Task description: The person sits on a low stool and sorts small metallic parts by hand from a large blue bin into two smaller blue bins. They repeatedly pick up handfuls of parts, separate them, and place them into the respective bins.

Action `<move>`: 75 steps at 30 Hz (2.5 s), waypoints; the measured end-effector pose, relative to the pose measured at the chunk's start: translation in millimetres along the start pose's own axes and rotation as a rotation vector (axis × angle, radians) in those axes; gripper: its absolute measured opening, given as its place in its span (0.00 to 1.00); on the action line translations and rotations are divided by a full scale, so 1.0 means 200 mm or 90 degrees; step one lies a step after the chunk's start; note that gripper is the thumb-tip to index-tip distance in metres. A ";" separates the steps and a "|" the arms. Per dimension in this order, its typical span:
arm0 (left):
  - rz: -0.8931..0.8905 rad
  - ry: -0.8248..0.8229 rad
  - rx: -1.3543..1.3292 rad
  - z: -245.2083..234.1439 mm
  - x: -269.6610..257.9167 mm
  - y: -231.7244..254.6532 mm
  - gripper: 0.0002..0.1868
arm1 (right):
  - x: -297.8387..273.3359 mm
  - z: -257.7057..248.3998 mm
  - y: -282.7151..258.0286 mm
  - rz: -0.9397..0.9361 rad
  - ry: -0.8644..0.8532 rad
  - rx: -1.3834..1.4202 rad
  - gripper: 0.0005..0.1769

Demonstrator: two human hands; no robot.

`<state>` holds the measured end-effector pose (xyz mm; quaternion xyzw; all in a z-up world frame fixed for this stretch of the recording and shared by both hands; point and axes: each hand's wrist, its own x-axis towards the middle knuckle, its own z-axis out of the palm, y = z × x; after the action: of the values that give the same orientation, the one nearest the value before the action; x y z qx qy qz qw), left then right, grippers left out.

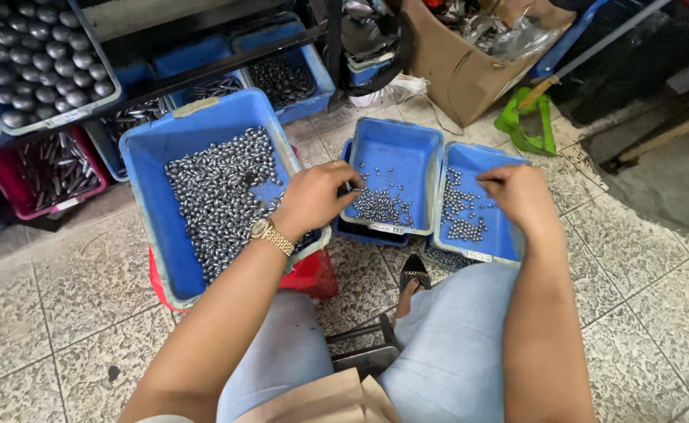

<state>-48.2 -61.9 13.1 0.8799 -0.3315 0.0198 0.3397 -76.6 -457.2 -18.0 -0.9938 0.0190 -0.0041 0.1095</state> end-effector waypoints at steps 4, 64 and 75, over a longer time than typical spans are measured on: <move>-0.004 0.005 -0.004 0.03 -0.01 -0.05 0.07 | 0.02 0.21 0.38 0.140 -0.019 -0.033 0.12; -0.145 0.309 -0.008 -0.25 -0.20 -0.60 0.08 | 0.26 0.78 -1.74 -0.245 -0.227 0.099 0.12; -0.140 0.300 -0.071 -0.27 -0.20 -0.60 0.09 | 0.21 0.70 -1.75 -0.360 -0.246 0.026 0.15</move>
<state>2.2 59.2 -25.2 0.8619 -0.1459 0.1689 0.4553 -21.1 -88.1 -77.6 -0.9398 -0.2782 0.1536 0.1256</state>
